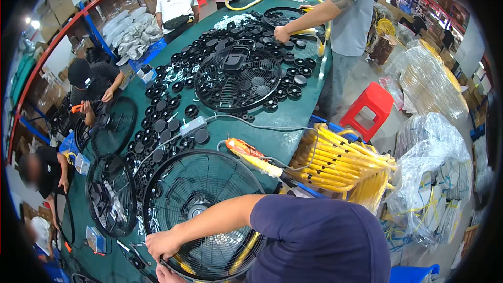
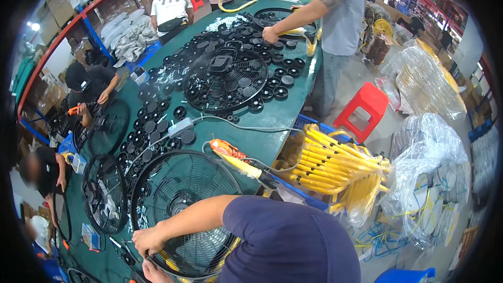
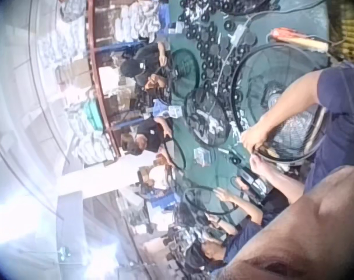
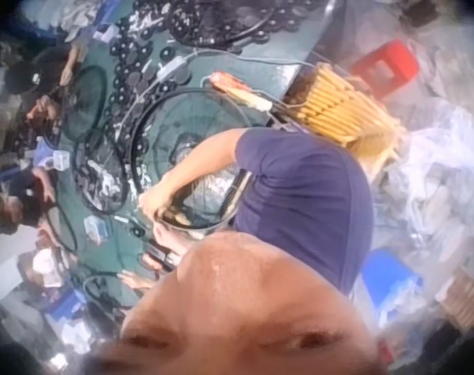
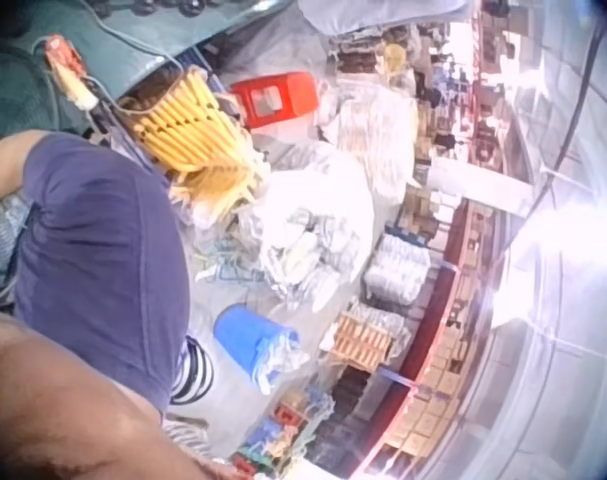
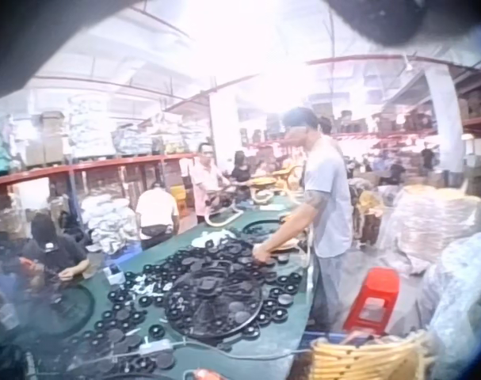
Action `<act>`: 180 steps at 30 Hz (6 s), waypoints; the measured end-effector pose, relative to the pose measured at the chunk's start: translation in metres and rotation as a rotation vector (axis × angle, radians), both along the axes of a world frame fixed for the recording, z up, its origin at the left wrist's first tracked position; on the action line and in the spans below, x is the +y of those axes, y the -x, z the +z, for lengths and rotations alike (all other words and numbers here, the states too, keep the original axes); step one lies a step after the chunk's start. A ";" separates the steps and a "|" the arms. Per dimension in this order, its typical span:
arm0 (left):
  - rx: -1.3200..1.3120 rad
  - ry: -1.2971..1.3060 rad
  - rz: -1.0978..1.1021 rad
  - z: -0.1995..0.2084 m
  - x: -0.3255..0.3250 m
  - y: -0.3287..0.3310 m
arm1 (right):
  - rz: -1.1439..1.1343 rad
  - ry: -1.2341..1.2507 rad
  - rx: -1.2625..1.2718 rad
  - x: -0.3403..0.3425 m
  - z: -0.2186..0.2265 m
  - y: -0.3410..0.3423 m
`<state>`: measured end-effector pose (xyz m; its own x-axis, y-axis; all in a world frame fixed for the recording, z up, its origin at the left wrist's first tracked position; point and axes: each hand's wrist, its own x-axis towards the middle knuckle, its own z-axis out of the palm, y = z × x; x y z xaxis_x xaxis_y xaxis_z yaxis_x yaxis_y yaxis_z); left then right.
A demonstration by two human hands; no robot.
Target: Assemble industrial fans by attaching the protective grill and base components.
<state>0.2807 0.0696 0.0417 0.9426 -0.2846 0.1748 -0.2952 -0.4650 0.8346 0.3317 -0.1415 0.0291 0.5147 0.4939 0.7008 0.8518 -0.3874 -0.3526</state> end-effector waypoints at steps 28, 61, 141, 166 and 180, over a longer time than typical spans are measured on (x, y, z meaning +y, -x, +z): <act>0.342 0.109 0.073 0.022 0.002 0.105 | 0.079 0.158 0.247 -0.013 0.039 0.055; -0.241 -0.475 -0.530 0.017 -0.194 -0.233 | 0.153 -0.006 -0.033 0.001 0.007 0.043; 0.222 0.308 0.114 0.037 -0.002 0.048 | 0.114 0.025 0.095 -0.019 0.017 0.052; 0.378 0.358 -0.119 0.027 0.019 0.019 | 0.125 0.023 0.109 -0.020 0.019 0.050; 0.658 0.381 -0.335 0.031 0.035 -0.016 | 0.111 0.047 0.101 -0.029 0.023 0.053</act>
<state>0.2965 0.1041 0.0730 0.7621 -0.6010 -0.2411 0.2356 -0.0895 0.9677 0.2785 -0.1701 0.0520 0.5216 0.5828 0.6231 0.8515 -0.3107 -0.4223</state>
